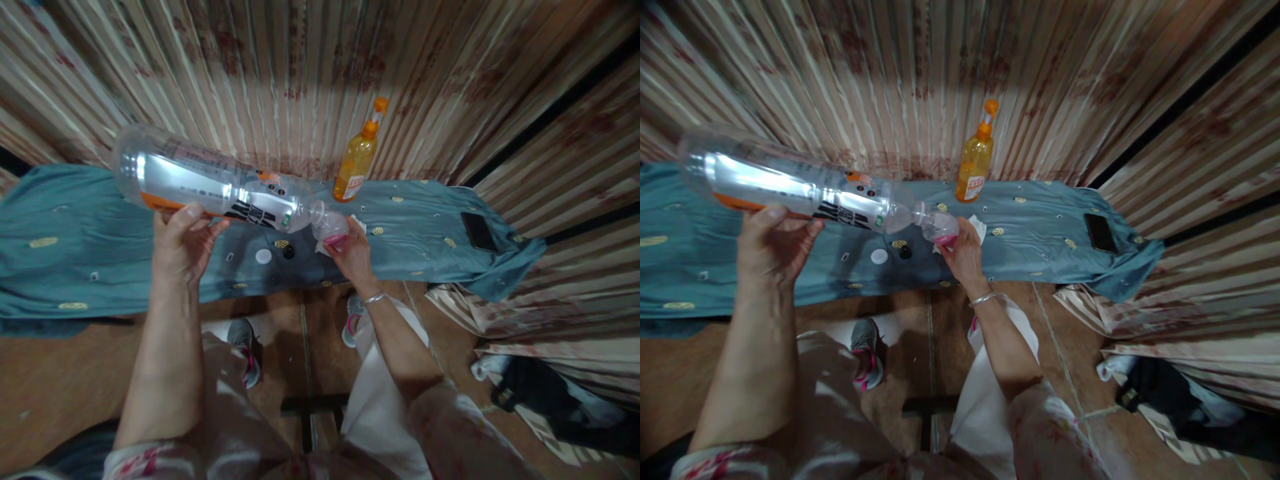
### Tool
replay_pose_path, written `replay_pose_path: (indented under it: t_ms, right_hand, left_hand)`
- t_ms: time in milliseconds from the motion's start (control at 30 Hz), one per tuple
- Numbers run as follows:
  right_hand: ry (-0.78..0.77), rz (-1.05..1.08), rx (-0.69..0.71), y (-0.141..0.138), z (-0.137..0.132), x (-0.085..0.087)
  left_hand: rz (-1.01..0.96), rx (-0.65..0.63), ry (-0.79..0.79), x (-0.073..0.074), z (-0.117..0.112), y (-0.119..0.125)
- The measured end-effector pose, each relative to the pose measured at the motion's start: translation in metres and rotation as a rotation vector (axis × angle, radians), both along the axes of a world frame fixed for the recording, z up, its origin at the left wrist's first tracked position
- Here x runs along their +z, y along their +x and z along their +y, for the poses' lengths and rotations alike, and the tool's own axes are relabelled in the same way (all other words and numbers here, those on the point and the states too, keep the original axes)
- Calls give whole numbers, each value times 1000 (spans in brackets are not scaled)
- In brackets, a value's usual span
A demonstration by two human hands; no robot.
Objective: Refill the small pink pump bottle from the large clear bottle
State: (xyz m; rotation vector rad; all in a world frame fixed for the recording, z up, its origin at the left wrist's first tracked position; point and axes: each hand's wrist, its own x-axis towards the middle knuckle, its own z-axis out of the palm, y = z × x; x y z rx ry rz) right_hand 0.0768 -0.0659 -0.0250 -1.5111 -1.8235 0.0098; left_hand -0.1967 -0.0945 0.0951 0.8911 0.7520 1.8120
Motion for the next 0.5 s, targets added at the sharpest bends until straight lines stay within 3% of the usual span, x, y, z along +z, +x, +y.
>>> replay_pose_path:
  t_ms: [500]
  right_hand:
    - [7,6,6,2,1,-2]
  left_hand:
    - [-9,37,-36,-1,2,2]
